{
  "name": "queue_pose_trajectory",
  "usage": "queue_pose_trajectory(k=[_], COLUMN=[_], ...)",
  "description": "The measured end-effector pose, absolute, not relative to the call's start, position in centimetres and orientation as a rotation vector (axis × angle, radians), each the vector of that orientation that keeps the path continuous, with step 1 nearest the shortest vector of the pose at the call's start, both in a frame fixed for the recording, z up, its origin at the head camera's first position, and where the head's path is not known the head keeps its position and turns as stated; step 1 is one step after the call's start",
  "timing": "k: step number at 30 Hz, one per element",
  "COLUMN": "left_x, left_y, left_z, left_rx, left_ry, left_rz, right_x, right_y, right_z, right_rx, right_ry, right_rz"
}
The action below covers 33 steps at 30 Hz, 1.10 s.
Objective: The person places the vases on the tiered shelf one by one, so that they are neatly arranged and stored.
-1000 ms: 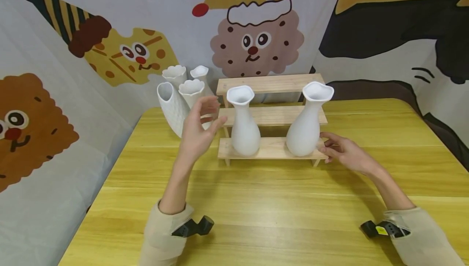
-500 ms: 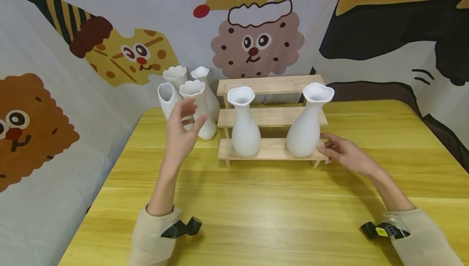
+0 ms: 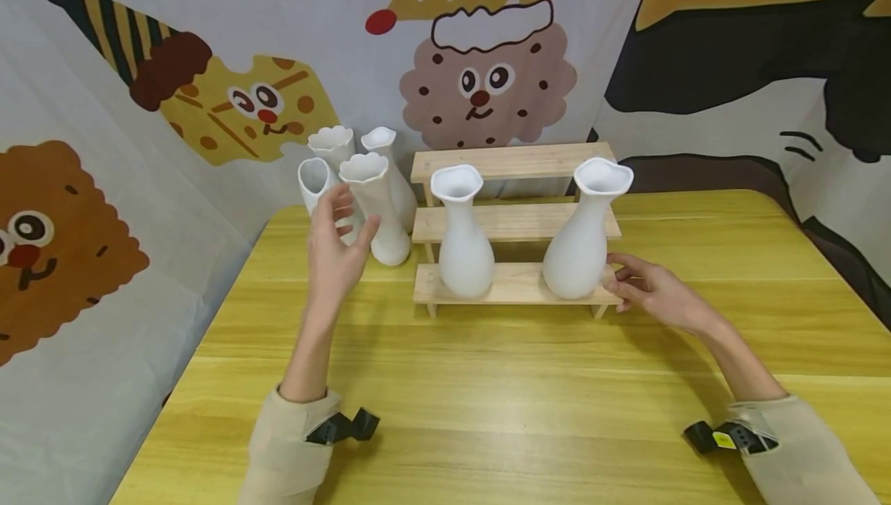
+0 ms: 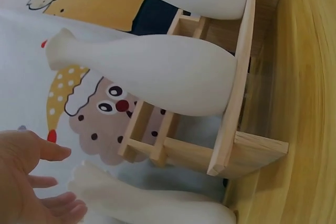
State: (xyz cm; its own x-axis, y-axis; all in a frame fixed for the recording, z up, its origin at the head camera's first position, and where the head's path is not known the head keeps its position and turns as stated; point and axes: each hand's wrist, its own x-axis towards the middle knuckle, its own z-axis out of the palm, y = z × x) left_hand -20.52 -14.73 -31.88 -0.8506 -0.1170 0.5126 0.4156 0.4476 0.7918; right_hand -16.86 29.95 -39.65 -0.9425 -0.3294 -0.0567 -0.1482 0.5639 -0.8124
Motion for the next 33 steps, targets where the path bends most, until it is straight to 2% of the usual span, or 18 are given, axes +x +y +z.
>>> queue_pose_trajectory(k=[33], left_x=[-25.7], left_y=[-13.8], left_z=[-33.7], left_rx=[-0.201], left_ry=[-2.096], left_rz=[-1.358], right_x=[-16.8], right_y=[29.8], right_z=[-39.5], right_rx=[-0.387], right_ry=[2.585], right_rz=[-1.328])
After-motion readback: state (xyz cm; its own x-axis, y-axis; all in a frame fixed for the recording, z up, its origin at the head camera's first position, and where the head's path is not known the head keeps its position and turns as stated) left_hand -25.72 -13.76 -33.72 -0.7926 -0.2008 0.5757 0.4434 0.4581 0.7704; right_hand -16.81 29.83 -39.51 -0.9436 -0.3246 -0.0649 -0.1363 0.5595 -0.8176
